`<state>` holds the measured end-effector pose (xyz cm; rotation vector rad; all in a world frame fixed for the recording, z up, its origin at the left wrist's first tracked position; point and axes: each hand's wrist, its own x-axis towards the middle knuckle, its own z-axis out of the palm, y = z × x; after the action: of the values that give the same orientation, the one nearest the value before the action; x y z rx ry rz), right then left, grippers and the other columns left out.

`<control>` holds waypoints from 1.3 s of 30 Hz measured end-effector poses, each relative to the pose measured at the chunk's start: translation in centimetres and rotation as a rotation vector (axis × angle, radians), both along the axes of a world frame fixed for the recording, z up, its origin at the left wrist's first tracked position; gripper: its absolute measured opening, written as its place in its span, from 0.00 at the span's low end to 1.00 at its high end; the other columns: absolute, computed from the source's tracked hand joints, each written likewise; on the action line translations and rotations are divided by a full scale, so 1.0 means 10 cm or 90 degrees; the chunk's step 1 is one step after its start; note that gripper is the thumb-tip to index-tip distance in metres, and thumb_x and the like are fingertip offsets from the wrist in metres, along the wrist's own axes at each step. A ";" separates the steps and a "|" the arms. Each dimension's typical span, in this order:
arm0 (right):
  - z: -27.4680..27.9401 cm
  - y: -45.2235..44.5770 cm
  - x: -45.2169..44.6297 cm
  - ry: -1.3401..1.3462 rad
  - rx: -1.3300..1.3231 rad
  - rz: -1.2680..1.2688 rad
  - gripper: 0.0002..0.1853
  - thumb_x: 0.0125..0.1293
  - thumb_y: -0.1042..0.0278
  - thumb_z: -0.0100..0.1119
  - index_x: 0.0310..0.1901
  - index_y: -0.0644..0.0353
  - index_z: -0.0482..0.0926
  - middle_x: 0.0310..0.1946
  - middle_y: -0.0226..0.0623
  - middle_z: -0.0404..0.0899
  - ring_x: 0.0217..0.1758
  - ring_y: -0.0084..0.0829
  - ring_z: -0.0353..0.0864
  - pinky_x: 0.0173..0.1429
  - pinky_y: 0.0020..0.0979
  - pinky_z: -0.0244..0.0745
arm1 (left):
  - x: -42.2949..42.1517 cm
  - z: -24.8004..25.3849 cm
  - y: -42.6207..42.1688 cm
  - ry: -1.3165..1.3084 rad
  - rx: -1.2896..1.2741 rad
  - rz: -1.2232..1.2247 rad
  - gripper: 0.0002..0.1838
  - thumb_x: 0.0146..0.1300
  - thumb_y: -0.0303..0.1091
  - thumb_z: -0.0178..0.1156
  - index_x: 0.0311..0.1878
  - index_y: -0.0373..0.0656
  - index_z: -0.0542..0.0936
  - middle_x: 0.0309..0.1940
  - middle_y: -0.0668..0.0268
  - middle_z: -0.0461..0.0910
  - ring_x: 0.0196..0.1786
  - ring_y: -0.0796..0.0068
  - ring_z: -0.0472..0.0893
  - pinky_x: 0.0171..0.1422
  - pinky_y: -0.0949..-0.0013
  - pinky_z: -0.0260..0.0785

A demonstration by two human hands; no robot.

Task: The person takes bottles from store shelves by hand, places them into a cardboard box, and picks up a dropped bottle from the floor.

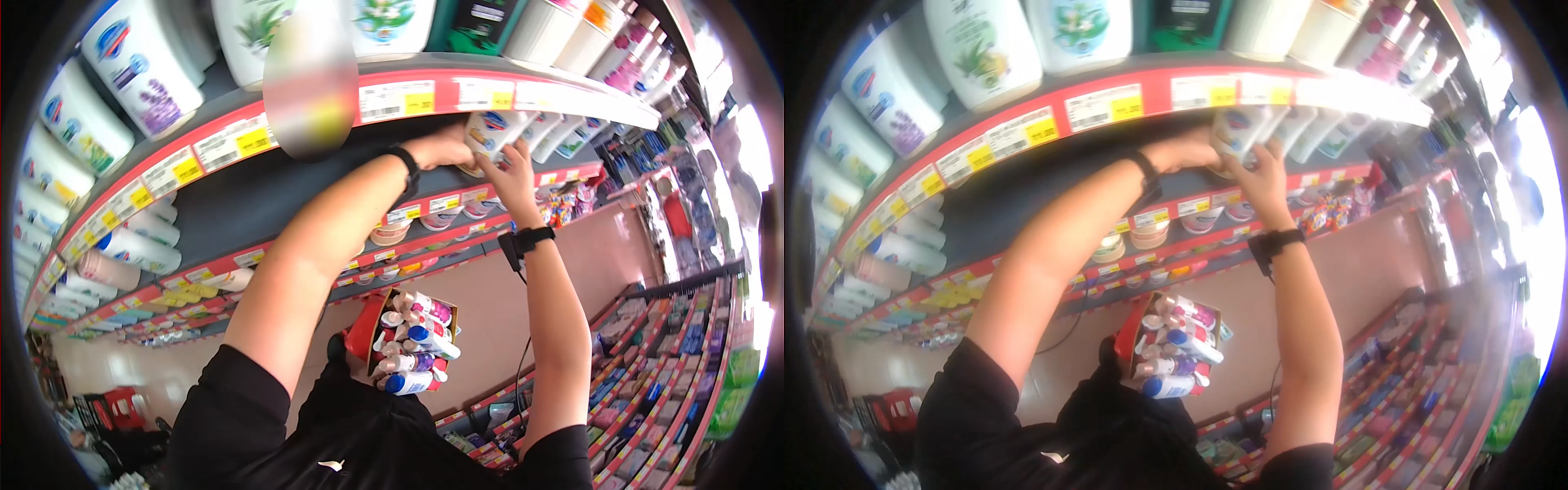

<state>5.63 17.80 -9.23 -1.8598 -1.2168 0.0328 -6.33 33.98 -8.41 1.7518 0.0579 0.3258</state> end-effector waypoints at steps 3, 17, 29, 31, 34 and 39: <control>-0.18 0.03 0.26 -0.228 -0.023 -0.024 0.16 0.66 0.63 0.73 0.49 0.64 0.84 0.57 0.38 0.73 0.56 0.35 0.79 0.55 0.35 0.81 | 0.16 -0.15 0.02 -0.175 -0.003 -0.045 0.24 0.60 0.26 0.68 0.61 0.40 0.80 0.49 0.65 0.84 0.49 0.76 0.79 0.51 0.67 0.75; -0.10 0.01 -0.02 -0.099 -0.010 -0.038 0.22 0.72 0.55 0.69 0.52 0.69 0.79 0.55 0.47 0.78 0.51 0.41 0.82 0.58 0.40 0.74 | -0.13 0.03 -0.24 0.087 0.095 0.191 0.37 0.61 0.33 0.65 0.74 0.34 0.70 0.71 0.43 0.73 0.77 0.54 0.70 0.81 0.56 0.61; 0.09 -0.05 -1.43 0.030 0.037 0.078 0.09 0.74 0.68 0.64 0.40 0.64 0.79 0.30 0.33 0.78 0.32 0.22 0.75 0.40 0.28 0.74 | -2.38 0.21 -0.15 -0.090 0.005 0.596 0.32 0.55 0.25 0.60 0.66 0.36 0.69 0.60 0.43 0.74 0.66 0.41 0.74 0.71 0.49 0.68; 0.17 0.22 -1.86 0.014 0.041 0.149 0.08 0.75 0.68 0.64 0.40 0.64 0.80 0.30 0.32 0.79 0.31 0.21 0.75 0.38 0.27 0.73 | -2.63 -0.13 0.24 -0.173 0.128 0.750 0.33 0.53 0.25 0.61 0.66 0.36 0.69 0.60 0.43 0.73 0.65 0.39 0.72 0.70 0.46 0.68; 0.35 0.65 -2.52 0.032 -0.033 0.243 0.09 0.76 0.66 0.62 0.45 0.65 0.81 0.33 0.32 0.80 0.36 0.18 0.77 0.43 0.24 0.74 | -3.17 -0.19 0.49 -0.231 0.265 0.968 0.33 0.53 0.25 0.61 0.65 0.34 0.67 0.60 0.40 0.70 0.65 0.35 0.69 0.70 0.45 0.65; 0.07 1.70 -3.08 -0.073 -0.043 0.350 0.15 0.76 0.64 0.63 0.56 0.64 0.81 0.43 0.39 0.87 0.43 0.26 0.84 0.51 0.30 0.78 | -3.79 -0.29 0.84 -0.202 0.200 0.992 0.35 0.55 0.25 0.61 0.67 0.30 0.63 0.60 0.37 0.70 0.66 0.34 0.69 0.71 0.44 0.64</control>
<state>-25.19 34.75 -8.58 -1.5462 -1.7946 0.2755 -44.21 42.38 -11.27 1.5889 1.2127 1.7806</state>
